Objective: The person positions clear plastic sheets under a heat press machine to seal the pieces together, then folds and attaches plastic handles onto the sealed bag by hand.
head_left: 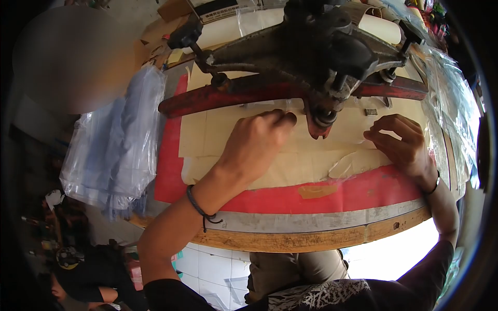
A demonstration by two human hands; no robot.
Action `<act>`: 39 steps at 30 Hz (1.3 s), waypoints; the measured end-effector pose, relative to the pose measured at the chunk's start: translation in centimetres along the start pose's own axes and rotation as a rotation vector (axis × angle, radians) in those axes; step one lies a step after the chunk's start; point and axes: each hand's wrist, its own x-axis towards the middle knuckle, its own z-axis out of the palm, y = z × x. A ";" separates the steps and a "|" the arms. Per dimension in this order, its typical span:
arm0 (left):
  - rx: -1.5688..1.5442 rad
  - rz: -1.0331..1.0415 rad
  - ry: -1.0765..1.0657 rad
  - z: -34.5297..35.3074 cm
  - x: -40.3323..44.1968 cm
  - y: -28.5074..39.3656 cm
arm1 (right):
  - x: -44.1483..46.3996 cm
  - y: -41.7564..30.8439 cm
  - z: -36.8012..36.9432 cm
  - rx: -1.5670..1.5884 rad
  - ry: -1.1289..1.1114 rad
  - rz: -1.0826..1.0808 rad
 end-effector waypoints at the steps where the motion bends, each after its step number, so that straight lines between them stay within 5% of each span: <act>1: 0.004 -0.008 0.010 0.0 0.1 0.0 | 0.1 0.0 0.1 -0.015 0.004 -0.029; 25: -0.032 -0.029 0.005 -0.4 0.5 0.4 | 0.7 0.2 0.3 -0.131 0.155 -0.090; 39: -0.070 -0.049 0.021 -0.3 0.5 0.3 | -0.2 0.2 0.8 0.038 -0.024 0.051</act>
